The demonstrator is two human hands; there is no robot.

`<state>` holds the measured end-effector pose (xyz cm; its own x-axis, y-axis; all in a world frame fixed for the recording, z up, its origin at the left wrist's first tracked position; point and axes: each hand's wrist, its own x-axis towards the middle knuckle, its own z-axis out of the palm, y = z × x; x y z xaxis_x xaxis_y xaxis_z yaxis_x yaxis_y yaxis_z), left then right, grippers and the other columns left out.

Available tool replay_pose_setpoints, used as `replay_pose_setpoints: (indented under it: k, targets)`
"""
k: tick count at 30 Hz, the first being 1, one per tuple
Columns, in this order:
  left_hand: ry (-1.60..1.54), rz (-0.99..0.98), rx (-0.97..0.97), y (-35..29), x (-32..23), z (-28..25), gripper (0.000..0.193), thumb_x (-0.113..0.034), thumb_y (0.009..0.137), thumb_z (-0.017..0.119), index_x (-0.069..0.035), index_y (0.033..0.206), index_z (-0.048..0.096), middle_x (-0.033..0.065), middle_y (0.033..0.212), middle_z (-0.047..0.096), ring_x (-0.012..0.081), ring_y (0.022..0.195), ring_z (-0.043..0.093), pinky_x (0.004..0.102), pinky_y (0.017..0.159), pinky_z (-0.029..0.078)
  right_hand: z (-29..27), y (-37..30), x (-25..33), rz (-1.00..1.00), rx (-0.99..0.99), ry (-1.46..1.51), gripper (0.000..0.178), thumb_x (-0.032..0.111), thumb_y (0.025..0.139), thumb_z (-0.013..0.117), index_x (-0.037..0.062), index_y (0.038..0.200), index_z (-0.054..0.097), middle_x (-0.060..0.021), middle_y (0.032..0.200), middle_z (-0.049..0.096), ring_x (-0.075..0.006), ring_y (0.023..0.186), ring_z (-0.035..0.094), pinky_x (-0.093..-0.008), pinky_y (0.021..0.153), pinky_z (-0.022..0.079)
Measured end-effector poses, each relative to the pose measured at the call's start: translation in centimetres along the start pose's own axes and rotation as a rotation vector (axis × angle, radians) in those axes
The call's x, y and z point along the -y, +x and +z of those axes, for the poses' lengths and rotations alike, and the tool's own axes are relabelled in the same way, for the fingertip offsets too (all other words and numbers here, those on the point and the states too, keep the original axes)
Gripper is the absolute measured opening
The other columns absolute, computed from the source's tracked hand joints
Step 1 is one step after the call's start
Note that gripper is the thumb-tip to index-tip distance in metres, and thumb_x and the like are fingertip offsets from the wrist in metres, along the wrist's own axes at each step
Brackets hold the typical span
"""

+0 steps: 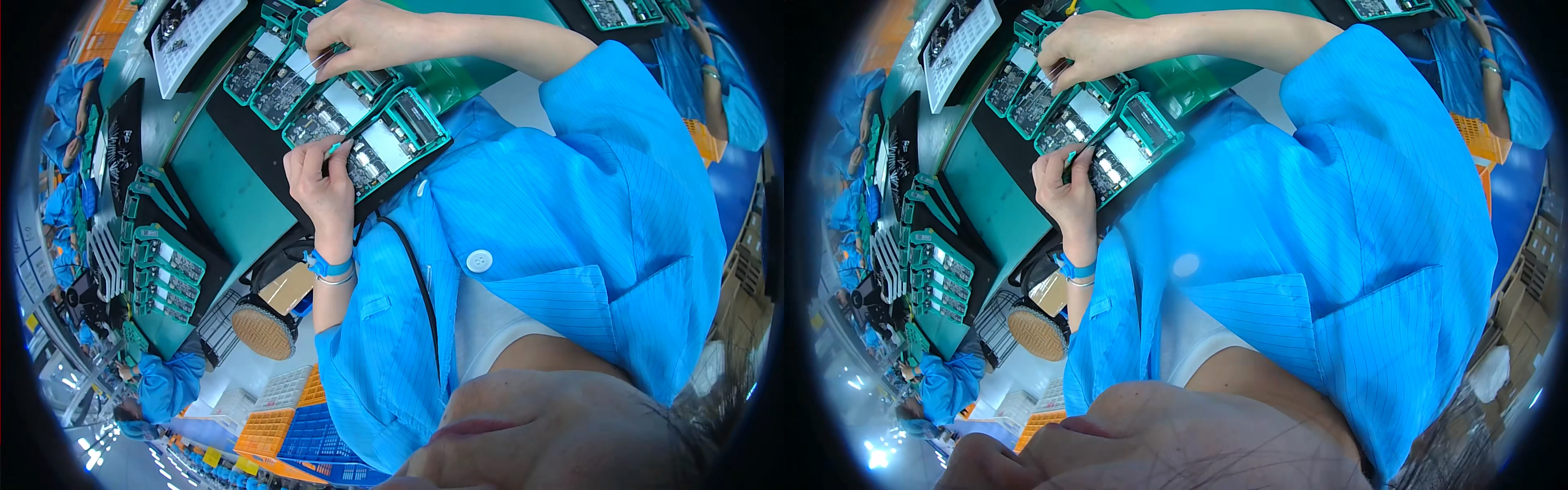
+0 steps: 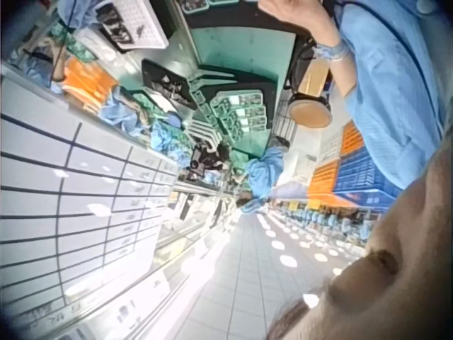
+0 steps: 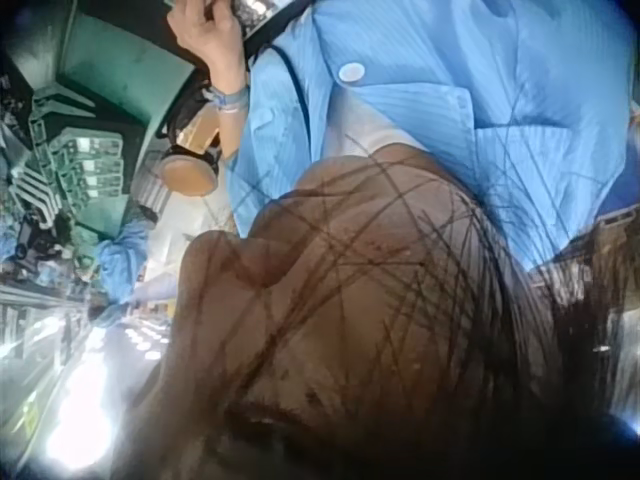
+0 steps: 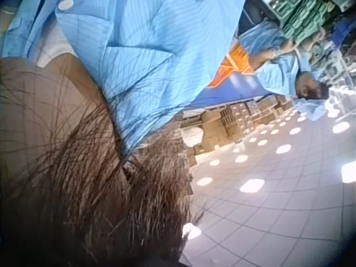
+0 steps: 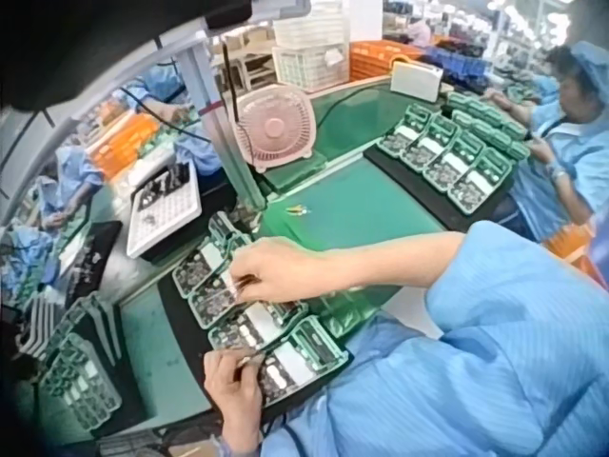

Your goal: Assembling circuit boards by placing small components into plastic trays on a production line.

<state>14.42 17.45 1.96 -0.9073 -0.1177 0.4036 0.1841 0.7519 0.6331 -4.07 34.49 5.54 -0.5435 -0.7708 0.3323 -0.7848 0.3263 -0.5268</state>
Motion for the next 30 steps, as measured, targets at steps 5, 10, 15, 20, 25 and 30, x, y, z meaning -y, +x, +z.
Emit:
replay_pose_setpoints:
  k: [5, 10, 15, 20, 25, 30]
  targets:
    - [0.001, -0.036, -0.024, -0.1, 0.0, 0.2, 0.011, -0.003, 0.08, 0.08, -0.008, 0.088, 0.075, 0.0054, 0.085, 0.067, 0.0241, 0.086, 0.059, 0.0354, 0.077, 0.048, -0.1, -0.7, -0.2, 0.027, -0.014, 0.024, 0.025, 0.032, 0.087, 0.075, 0.0077, 0.094, 0.072, -0.0043, 0.094, 0.071, -0.0254, 0.092, 0.07, -0.0396, 0.08, 0.054]
    - [0.029, -0.036, -0.023, -0.2, -0.2, 0.3, 0.011, -0.004, 0.079, 0.081, -0.008, 0.088, 0.075, 0.0055, 0.085, 0.067, 0.0247, 0.087, 0.058, 0.0361, 0.077, 0.048, 0.0, -1.6, -0.5, 0.052, -0.024, 0.007, 0.026, 0.033, 0.089, 0.075, 0.0085, 0.094, 0.072, -0.004, 0.094, 0.07, -0.0246, 0.091, 0.07, -0.0393, 0.078, 0.053]
    - [0.103, 0.033, -0.023, 0.2, -0.8, 0.1, 0.012, -0.004, 0.08, 0.081, -0.008, 0.089, 0.075, 0.0055, 0.085, 0.066, 0.0246, 0.089, 0.058, 0.0366, 0.079, 0.047, -1.7, -1.9, 0.0, 0.004, -0.05, 0.191, 0.022, 0.021, 0.082, 0.071, -0.0002, 0.085, 0.069, -0.019, 0.085, 0.066, -0.0382, 0.083, 0.067, -0.0464, 0.073, 0.052]
    - [0.108, 0.01, 0.004, 0.2, -0.9, -0.1, 0.012, -0.004, 0.079, 0.081, -0.009, 0.088, 0.075, 0.0052, 0.085, 0.066, 0.0242, 0.088, 0.058, 0.0361, 0.078, 0.048, -1.8, -2.6, -0.1, -0.045, -0.114, 0.211, 0.02, 0.019, 0.083, 0.072, 0.0001, 0.085, 0.068, -0.0173, 0.085, 0.065, -0.0378, 0.081, 0.065, -0.0449, 0.071, 0.05]
    - [-0.056, -0.102, 0.015, 0.3, -0.6, 0.0, 0.011, -0.004, 0.079, 0.082, -0.008, 0.086, 0.076, 0.0049, 0.085, 0.066, 0.0225, 0.083, 0.057, 0.0345, 0.074, 0.047, -2.1, -3.0, -0.1, -0.044, -0.177, 0.256, 0.019, 0.019, 0.083, 0.071, 0.0001, 0.085, 0.068, -0.016, 0.085, 0.065, -0.0368, 0.081, 0.065, -0.0442, 0.071, 0.05]
    - [-0.05, -0.097, 0.007, 0.2, -0.3, 0.2, 0.011, -0.004, 0.079, 0.082, -0.007, 0.087, 0.076, 0.005, 0.084, 0.066, 0.022, 0.083, 0.057, 0.034, 0.075, 0.047, -2.4, -3.4, -0.1, -0.02, -0.206, 0.297, 0.019, 0.018, 0.084, 0.072, 0.0001, 0.086, 0.068, -0.0154, 0.085, 0.065, -0.036, 0.08, 0.066, -0.0433, 0.071, 0.05]
